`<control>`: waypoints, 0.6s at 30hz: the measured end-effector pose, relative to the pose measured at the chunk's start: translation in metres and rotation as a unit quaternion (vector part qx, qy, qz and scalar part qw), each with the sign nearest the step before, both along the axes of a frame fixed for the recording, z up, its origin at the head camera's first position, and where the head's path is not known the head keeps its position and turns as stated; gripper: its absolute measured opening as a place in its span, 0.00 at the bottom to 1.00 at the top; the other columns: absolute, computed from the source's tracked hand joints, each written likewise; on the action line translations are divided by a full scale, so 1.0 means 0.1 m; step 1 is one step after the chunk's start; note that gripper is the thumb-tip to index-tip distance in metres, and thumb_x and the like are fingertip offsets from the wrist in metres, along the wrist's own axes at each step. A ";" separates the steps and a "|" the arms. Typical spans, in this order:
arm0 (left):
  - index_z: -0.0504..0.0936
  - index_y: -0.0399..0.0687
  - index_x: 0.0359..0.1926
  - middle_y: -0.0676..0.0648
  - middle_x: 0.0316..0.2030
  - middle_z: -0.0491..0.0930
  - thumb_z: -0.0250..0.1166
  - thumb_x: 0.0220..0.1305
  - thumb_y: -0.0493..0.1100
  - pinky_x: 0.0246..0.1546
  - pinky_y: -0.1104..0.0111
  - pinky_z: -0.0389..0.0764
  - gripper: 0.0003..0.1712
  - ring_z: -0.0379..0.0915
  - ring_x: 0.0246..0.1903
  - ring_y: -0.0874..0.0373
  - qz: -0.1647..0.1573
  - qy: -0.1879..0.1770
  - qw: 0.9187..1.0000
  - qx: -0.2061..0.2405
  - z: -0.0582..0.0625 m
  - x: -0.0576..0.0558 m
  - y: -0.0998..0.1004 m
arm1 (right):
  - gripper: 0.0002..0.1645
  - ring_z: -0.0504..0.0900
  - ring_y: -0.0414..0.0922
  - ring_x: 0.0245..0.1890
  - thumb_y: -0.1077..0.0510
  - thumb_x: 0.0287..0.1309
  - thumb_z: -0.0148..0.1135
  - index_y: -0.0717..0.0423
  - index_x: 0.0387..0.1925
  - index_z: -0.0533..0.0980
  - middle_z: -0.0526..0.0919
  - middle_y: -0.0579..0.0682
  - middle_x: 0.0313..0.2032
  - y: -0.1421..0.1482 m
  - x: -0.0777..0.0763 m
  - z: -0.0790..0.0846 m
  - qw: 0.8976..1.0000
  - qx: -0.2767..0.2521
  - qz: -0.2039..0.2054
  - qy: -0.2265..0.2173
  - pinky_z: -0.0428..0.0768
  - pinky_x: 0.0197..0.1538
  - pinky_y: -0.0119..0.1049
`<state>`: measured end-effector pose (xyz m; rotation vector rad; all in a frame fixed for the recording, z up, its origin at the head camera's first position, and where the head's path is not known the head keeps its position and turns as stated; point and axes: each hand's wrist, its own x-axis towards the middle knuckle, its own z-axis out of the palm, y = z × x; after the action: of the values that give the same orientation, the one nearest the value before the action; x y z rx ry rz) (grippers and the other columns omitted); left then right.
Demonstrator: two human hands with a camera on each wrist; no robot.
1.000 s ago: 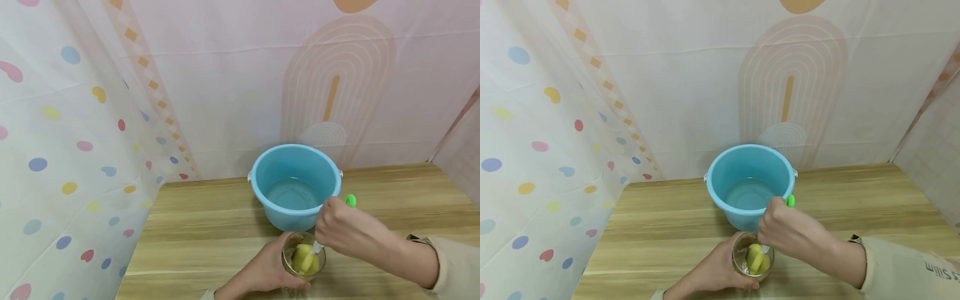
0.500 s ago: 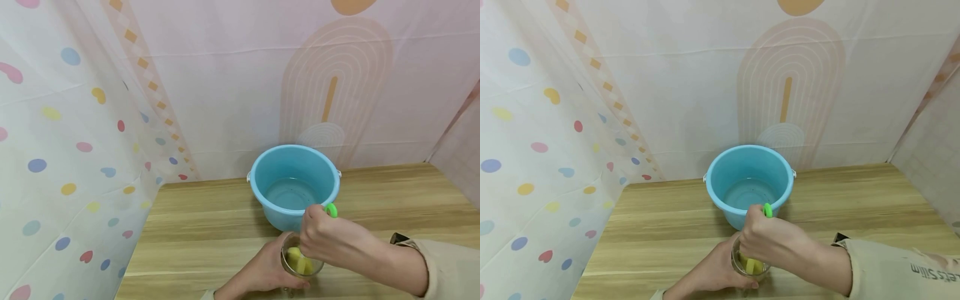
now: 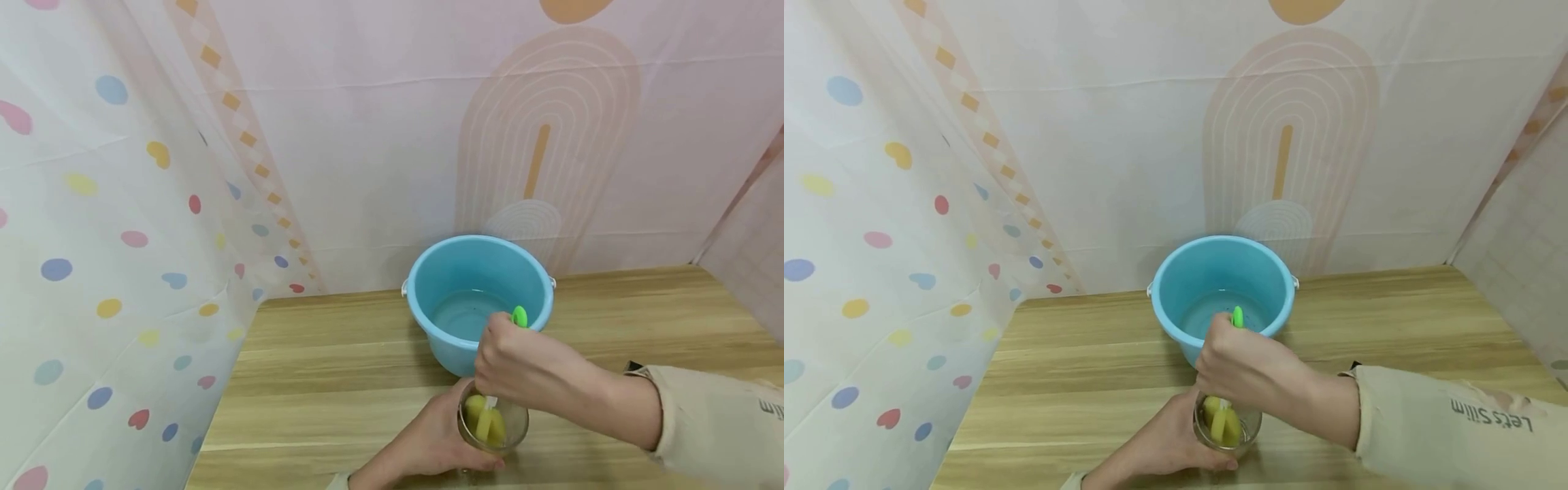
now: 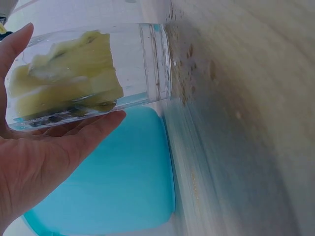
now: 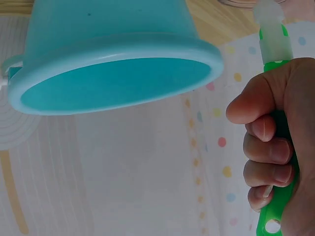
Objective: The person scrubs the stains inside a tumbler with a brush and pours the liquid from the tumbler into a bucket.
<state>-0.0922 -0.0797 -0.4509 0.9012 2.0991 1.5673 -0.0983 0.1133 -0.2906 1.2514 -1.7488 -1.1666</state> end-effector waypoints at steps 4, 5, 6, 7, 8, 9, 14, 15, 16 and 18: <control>0.63 0.68 0.74 0.60 0.64 0.75 0.85 0.52 0.47 0.62 0.68 0.75 0.54 0.73 0.59 0.64 0.003 0.007 1.000 -0.009 0.00 -0.01 0.00 | 0.25 0.44 0.42 0.22 0.62 0.36 0.57 0.45 0.12 0.48 0.43 0.45 0.18 0.01 -0.07 0.00 1.000 -0.002 -0.010 -0.008 0.51 0.28 0.31; 0.64 0.67 0.74 0.60 0.63 0.75 0.85 0.52 0.47 0.61 0.68 0.75 0.53 0.74 0.59 0.64 0.003 0.007 1.000 -0.010 0.00 -0.01 0.00 | 0.25 0.44 0.42 0.22 0.62 0.36 0.57 0.44 0.12 0.48 0.43 0.45 0.17 0.01 -0.08 0.00 1.000 -0.003 -0.012 -0.011 0.51 0.28 0.31; 0.64 0.66 0.73 0.60 0.63 0.75 0.85 0.52 0.47 0.61 0.68 0.75 0.52 0.74 0.58 0.65 0.002 0.006 1.000 -0.011 0.00 -0.01 0.00 | 0.25 0.44 0.42 0.22 0.62 0.36 0.57 0.45 0.12 0.48 0.43 0.46 0.17 0.02 -0.10 0.00 1.000 -0.003 -0.015 -0.015 0.51 0.28 0.31; 0.64 0.65 0.73 0.60 0.62 0.76 0.85 0.53 0.48 0.61 0.68 0.76 0.52 0.74 0.58 0.65 0.001 0.006 1.000 -0.012 0.00 -0.01 0.00 | 0.25 0.44 0.43 0.22 0.62 0.36 0.57 0.45 0.12 0.48 0.43 0.46 0.17 0.03 -0.11 -0.01 1.000 -0.004 -0.018 -0.019 0.50 0.28 0.32; 0.65 0.64 0.73 0.60 0.62 0.76 0.85 0.53 0.48 0.60 0.68 0.76 0.51 0.75 0.57 0.65 0.001 0.005 1.000 -0.013 0.00 0.00 0.00 | 0.25 0.43 0.43 0.22 0.63 0.36 0.56 0.45 0.12 0.48 0.43 0.46 0.17 0.04 -0.12 -0.01 0.999 -0.005 -0.022 -0.023 0.50 0.28 0.32; 0.65 0.63 0.73 0.60 0.61 0.76 0.84 0.53 0.48 0.60 0.68 0.76 0.51 0.75 0.57 0.65 0.001 0.005 1.000 -0.014 0.00 -0.01 0.00 | 0.25 0.43 0.43 0.23 0.63 0.37 0.56 0.45 0.12 0.47 0.42 0.45 0.18 0.05 -0.14 -0.02 0.999 -0.009 -0.026 -0.028 0.49 0.28 0.32; 0.65 0.63 0.73 0.60 0.62 0.76 0.84 0.54 0.47 0.61 0.68 0.75 0.51 0.75 0.57 0.65 0.000 -0.005 1.000 -0.013 0.00 -0.01 0.01 | 0.27 0.42 0.44 0.24 0.65 0.39 0.57 0.46 0.12 0.46 0.42 0.46 0.18 0.14 -0.20 -0.06 0.998 -0.027 -0.035 -0.044 0.48 0.28 0.33; 0.65 0.63 0.73 0.60 0.62 0.76 0.84 0.53 0.47 0.61 0.68 0.75 0.51 0.75 0.57 0.65 0.000 -0.007 1.000 -0.012 0.00 -0.01 0.02 | 0.28 0.42 0.44 0.24 0.65 0.39 0.57 0.46 0.12 0.46 0.41 0.46 0.19 0.16 -0.20 -0.06 0.998 -0.032 -0.033 -0.047 0.48 0.29 0.33; 0.65 0.63 0.73 0.60 0.62 0.76 0.84 0.53 0.47 0.61 0.68 0.75 0.51 0.75 0.57 0.65 0.001 -0.009 1.000 -0.012 -0.01 -0.01 0.02 | 0.28 0.42 0.44 0.25 0.65 0.39 0.57 0.45 0.12 0.46 0.41 0.46 0.19 0.18 -0.21 -0.07 0.998 -0.037 -0.031 -0.049 0.48 0.29 0.33; 0.66 0.63 0.73 0.61 0.61 0.76 0.85 0.53 0.47 0.61 0.68 0.75 0.51 0.75 0.57 0.66 0.004 -0.007 1.000 -0.011 -0.01 -0.01 0.02 | 0.28 0.42 0.44 0.25 0.65 0.38 0.58 0.45 0.13 0.46 0.41 0.46 0.19 0.22 -0.22 -0.08 0.997 -0.046 -0.027 -0.057 0.48 0.29 0.33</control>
<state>-0.0928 -0.0776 -0.4522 0.8714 2.1089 1.5469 -0.1198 0.1349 -0.2985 1.2433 -1.9079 -1.0511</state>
